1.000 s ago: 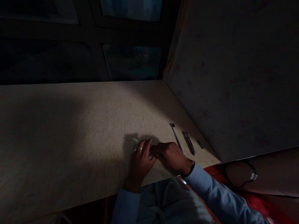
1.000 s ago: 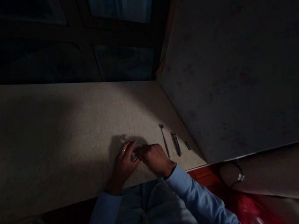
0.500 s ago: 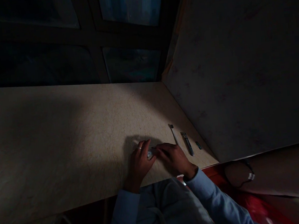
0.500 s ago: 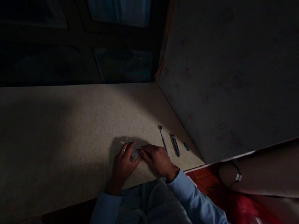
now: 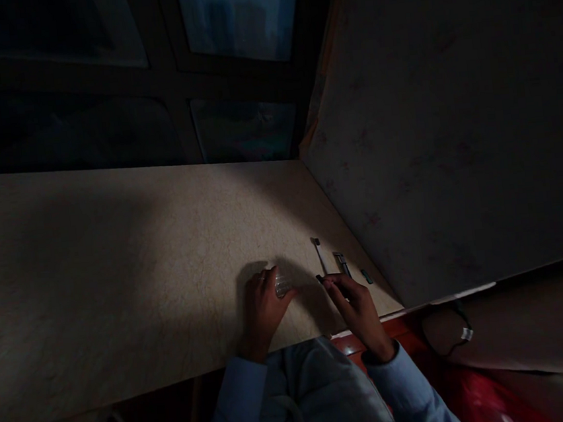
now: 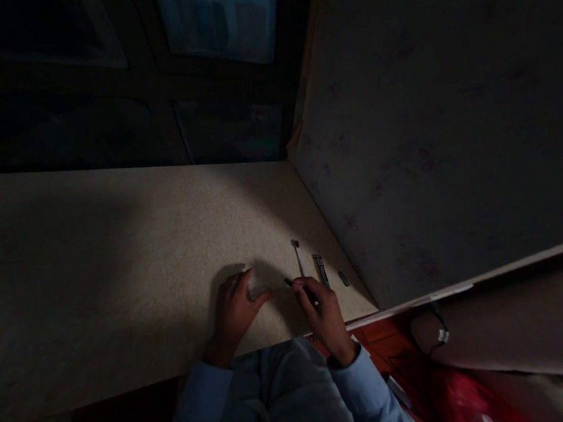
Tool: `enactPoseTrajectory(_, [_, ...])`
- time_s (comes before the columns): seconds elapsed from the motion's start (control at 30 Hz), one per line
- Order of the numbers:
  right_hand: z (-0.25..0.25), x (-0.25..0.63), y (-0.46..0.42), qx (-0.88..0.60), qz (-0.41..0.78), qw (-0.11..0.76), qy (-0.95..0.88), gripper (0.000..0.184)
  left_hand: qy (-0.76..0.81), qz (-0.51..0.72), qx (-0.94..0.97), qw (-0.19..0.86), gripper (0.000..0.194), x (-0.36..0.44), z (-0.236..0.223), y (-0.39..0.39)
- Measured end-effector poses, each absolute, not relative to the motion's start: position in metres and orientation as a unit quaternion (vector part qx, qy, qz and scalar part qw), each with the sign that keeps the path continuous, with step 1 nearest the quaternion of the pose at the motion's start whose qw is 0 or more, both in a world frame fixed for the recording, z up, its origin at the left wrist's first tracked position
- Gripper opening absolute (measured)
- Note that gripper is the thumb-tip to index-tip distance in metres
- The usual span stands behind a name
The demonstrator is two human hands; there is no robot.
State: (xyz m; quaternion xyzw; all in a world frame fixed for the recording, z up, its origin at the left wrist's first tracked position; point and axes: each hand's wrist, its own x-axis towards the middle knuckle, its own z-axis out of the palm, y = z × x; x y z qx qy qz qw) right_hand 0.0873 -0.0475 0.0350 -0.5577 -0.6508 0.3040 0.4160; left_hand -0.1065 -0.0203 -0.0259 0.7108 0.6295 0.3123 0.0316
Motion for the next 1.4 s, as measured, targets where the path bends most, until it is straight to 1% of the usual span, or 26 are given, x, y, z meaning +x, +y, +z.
enactPoseTrajectory(0.17, [0.033,0.102,-0.054,-0.575,0.311,0.456,-0.604,0.034,0.649,0.268,0.709,0.062,0.063,-0.071,-0.014,-0.011])
enactPoseTrajectory(0.33, [0.041,0.115,-0.052,-0.595,0.332,0.503,-0.532,0.037,0.652,0.243,0.715,0.065,0.057,-0.047,-0.009,0.002])
enactPoseTrajectory(0.47, [0.050,0.115,-0.050,-0.585,0.390,0.537,-0.466,0.038,0.654,0.241,0.716,0.048,0.047,-0.038,-0.011,0.007])
enactPoseTrajectory(0.53, [0.053,0.112,-0.050,-0.566,0.422,0.556,-0.437,0.038,0.658,0.240,0.713,0.039,0.045,-0.036,-0.011,0.007])
enactPoseTrajectory(0.8, [0.051,0.107,-0.052,-0.514,0.495,0.596,-0.369,0.037,0.689,0.226,0.688,0.033,0.048,-0.032,-0.007,0.003])
enactPoseTrajectory(0.93, [0.051,0.107,-0.053,-0.500,0.511,0.608,-0.345,0.036,0.693,0.239,0.679,0.038,0.050,-0.033,-0.006,0.005])
enactPoseTrajectory(1.07, [0.055,0.108,-0.052,-0.494,0.514,0.611,-0.345,0.035,0.677,0.301,0.668,0.070,0.048,-0.037,-0.002,0.008])
enactPoseTrajectory(1.17, [0.057,0.108,-0.053,-0.484,0.519,0.608,-0.355,0.035,0.644,0.410,0.635,0.112,0.041,-0.042,0.010,0.002])
enactPoseTrajectory(1.27, [0.057,0.106,-0.054,-0.474,0.529,0.603,-0.364,0.033,0.587,0.516,0.594,0.190,0.032,-0.043,0.031,-0.013])
enactPoseTrajectory(1.4, [0.061,0.099,-0.055,-0.458,0.547,0.596,-0.368,0.031,0.517,0.551,0.587,0.290,0.026,-0.041,0.057,-0.034])
